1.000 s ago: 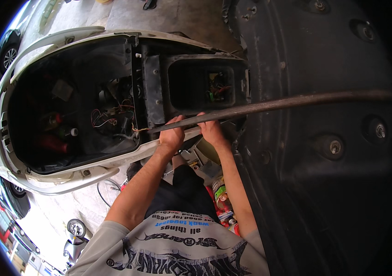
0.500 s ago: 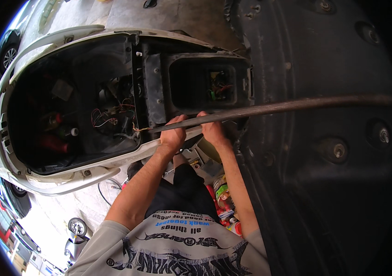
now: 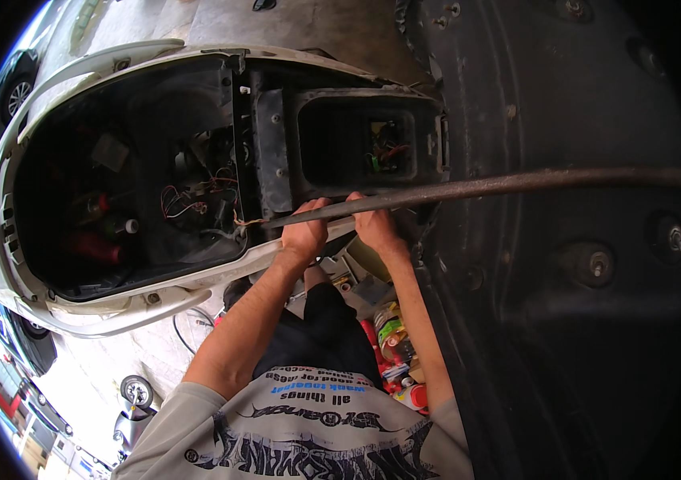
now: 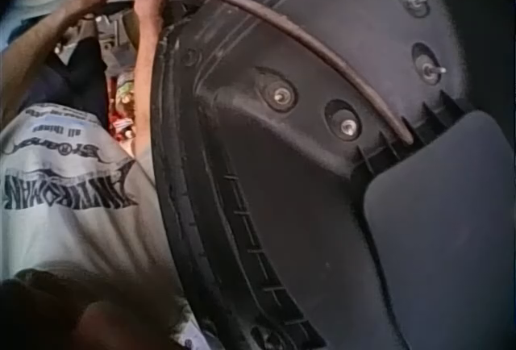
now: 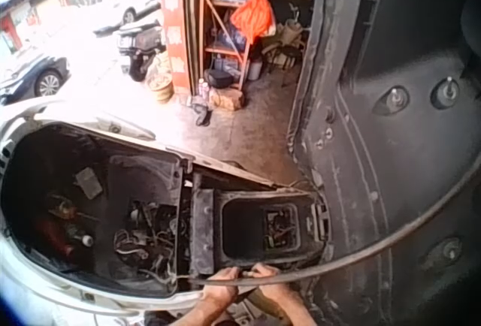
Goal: Modifying or repairing electrical wiring inside a scooter's under-seat compartment.
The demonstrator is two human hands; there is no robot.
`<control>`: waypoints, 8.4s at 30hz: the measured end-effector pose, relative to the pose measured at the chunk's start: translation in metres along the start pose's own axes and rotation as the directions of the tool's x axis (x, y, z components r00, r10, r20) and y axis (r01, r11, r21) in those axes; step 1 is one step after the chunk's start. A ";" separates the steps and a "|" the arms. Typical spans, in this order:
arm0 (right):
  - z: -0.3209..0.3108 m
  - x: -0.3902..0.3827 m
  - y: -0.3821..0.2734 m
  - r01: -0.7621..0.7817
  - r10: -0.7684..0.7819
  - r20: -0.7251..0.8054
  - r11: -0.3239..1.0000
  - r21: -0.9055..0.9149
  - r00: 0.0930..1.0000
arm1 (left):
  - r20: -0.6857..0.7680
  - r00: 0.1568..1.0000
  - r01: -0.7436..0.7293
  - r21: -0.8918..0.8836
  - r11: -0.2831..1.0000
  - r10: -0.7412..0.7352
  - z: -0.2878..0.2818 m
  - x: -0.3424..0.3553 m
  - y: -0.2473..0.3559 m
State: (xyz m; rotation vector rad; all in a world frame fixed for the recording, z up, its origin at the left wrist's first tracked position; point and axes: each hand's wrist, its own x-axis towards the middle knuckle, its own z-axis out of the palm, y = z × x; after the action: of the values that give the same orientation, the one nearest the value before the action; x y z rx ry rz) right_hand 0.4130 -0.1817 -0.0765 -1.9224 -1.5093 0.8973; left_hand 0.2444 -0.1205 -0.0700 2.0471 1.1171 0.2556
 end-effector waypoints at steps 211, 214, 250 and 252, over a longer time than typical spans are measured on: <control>0.054 -0.021 -0.002 -0.637 0.752 -0.098 0.613 0.467 0.652 | 0.028 0.985 0.163 0.151 0.975 -0.169 0.012 0.002 0.001; 0.054 -0.019 -0.005 -0.631 0.761 -0.066 0.581 0.514 0.646 | 0.022 0.988 0.147 0.170 0.974 -0.153 0.011 0.000 0.002; 0.035 -0.018 -0.015 -0.548 0.534 -0.248 0.836 0.015 0.808 | 0.094 0.964 0.259 -0.129 0.957 -0.248 0.016 0.020 0.022; 0.035 -0.019 -0.012 -0.541 0.517 -0.249 0.841 -0.031 0.819 | 0.095 0.968 0.244 -0.143 0.959 -0.232 0.015 0.020 0.022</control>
State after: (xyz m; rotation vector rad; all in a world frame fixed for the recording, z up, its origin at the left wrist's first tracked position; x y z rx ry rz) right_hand 0.3754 -0.1966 -0.0865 -2.4867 -0.8999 0.7861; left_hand 0.2775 -0.1202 -0.0683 1.7538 1.2436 0.1357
